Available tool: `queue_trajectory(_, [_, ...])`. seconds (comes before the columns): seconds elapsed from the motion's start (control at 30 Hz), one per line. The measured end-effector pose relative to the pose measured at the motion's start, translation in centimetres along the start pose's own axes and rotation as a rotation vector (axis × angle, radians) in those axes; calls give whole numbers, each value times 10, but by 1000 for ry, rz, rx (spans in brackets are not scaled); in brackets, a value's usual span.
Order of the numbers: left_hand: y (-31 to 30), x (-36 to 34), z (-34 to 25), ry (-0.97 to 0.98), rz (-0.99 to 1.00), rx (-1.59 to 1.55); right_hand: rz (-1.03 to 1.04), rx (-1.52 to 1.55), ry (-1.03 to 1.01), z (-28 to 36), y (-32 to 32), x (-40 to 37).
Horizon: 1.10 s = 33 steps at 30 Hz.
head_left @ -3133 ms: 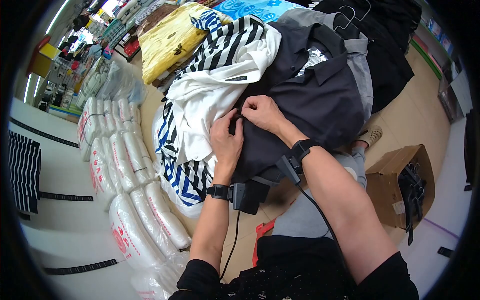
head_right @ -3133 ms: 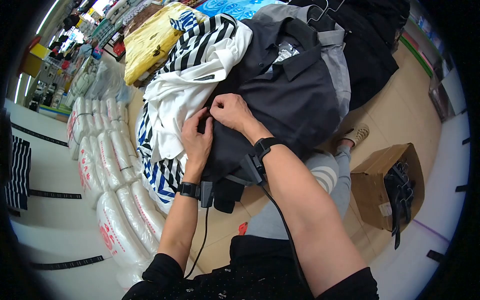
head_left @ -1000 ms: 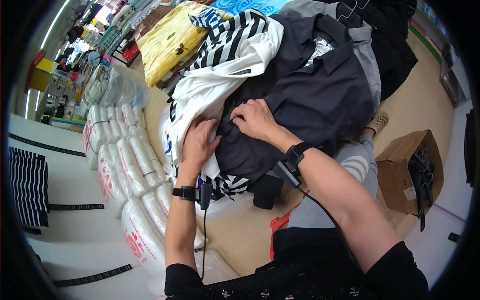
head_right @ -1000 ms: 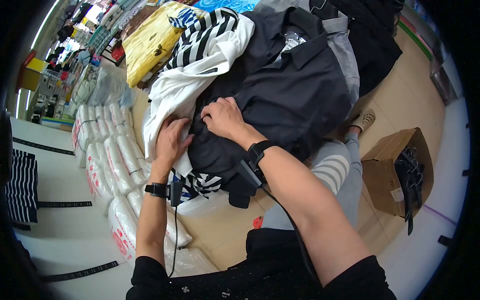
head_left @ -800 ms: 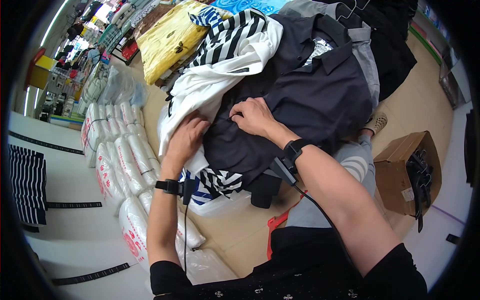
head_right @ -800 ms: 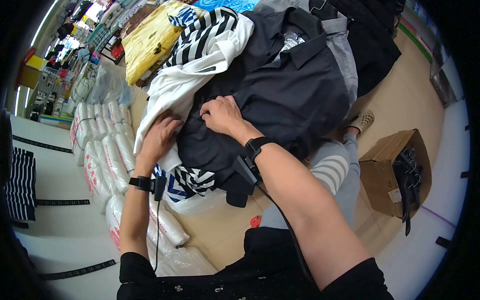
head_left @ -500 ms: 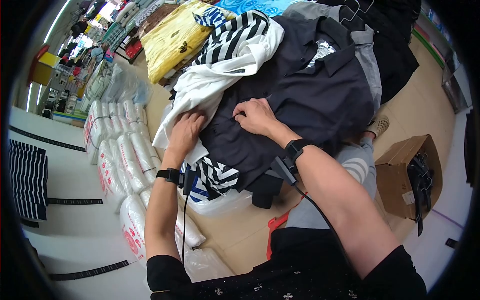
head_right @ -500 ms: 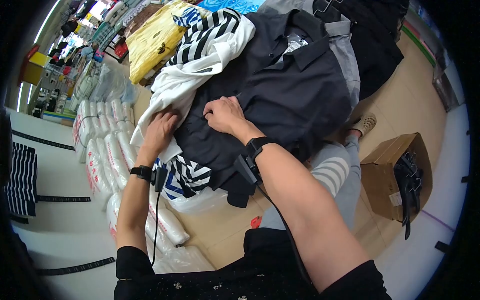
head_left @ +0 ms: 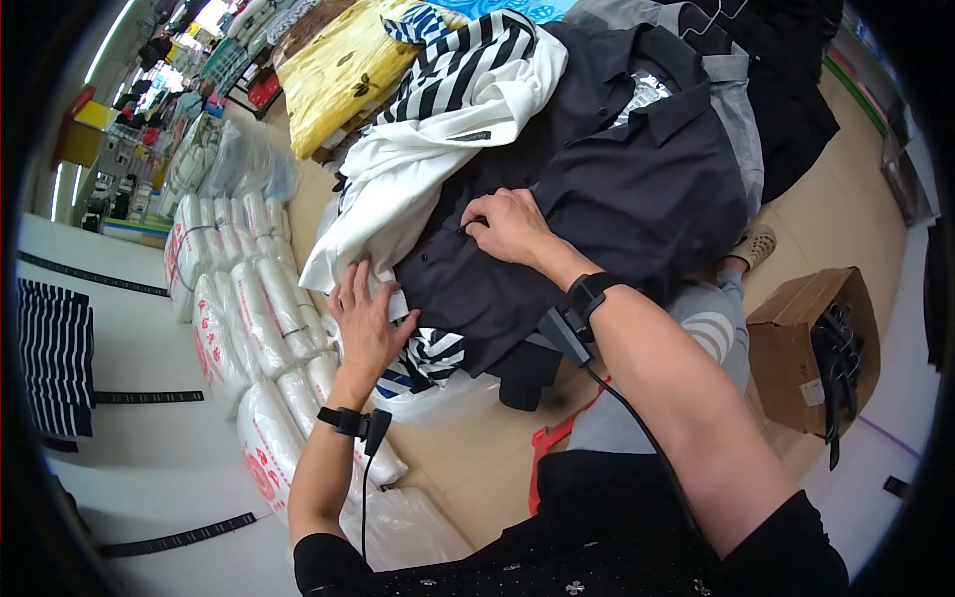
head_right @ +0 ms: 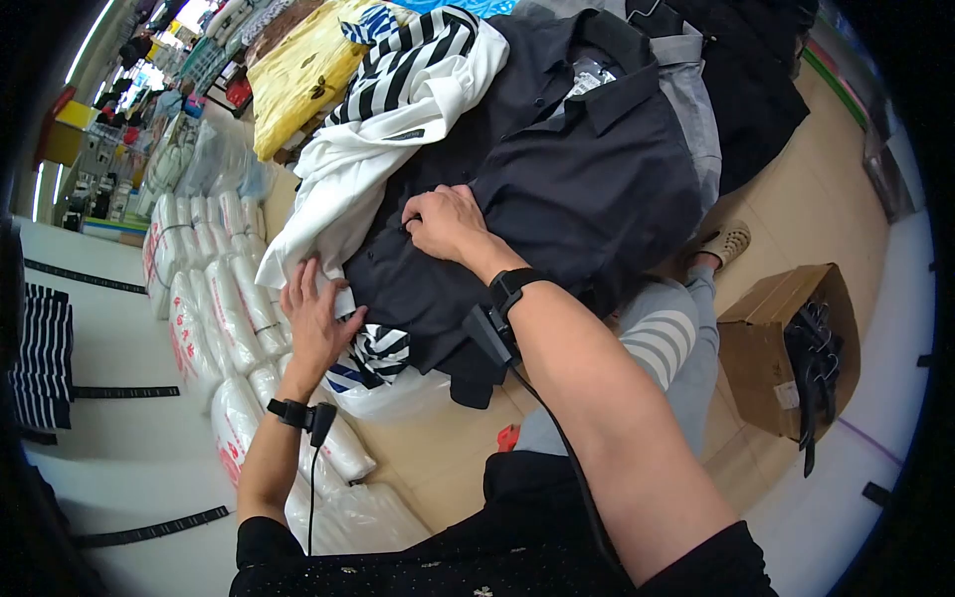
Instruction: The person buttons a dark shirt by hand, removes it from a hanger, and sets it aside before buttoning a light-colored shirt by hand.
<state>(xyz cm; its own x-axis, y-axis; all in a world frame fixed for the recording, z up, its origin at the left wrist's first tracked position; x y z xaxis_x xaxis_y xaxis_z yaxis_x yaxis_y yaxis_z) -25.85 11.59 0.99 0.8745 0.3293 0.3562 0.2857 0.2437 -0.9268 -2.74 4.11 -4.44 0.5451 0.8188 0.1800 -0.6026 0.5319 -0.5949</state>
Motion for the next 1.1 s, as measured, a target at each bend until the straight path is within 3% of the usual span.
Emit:
queue_trajectory(0.2, [-2, 5, 33, 9, 177, -141, 0, 8, -7, 0, -2, -2])
queue_trajectory(0.4, [5, 15, 86, -2, 88, -151, 30, 24, 12, -1, 0, -2])
queue_trajectory(0.5, [-2, 22, 79, -40, -6, -236, 39, 12, 19, -1, 1, 0])
queue_trajectory(0.63, [23, 17, 56, 26, 174, -245, 27, 5, 13, 0, 1, 1])
queue_trajectory(0.73, [9, 18, 36, -16, 235, 75, 25, 18, 11, -2, 0, 0])
queue_trajectory(0.83, [-22, 25, 6, -133, 247, 105, 5, 0, -5, -1, -2, 1])
queue_trajectory(0.87, [-39, 37, -10, -85, 115, 47, 2, -10, -13, 0, 0, -1])
queue_trajectory(0.97, [-27, 55, -24, -331, 132, -440, 0, -18, -32, 1, 0, -1])
queue_trajectory(1.0, [-23, 63, -33, -197, -15, -400, -6, -14, -33, 1, 0, -1])
queue_trajectory(1.1, [0, 78, -46, -95, -272, -602, -13, -9, -39, 1, -1, 0])
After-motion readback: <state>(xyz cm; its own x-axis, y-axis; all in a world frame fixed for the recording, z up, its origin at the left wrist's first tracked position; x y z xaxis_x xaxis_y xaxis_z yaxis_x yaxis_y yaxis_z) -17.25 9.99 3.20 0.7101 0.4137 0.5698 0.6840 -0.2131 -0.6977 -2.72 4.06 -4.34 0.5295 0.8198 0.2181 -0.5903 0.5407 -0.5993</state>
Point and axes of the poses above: each hand's wrist, its own x-axis towards the middle knuckle, its own y-axis out of the palm, z = x × y, the point moved 10 cm from there along x, towards the middle knuckle, and after that the axes turned 7 degrees about -z, right-handed, at the moved point
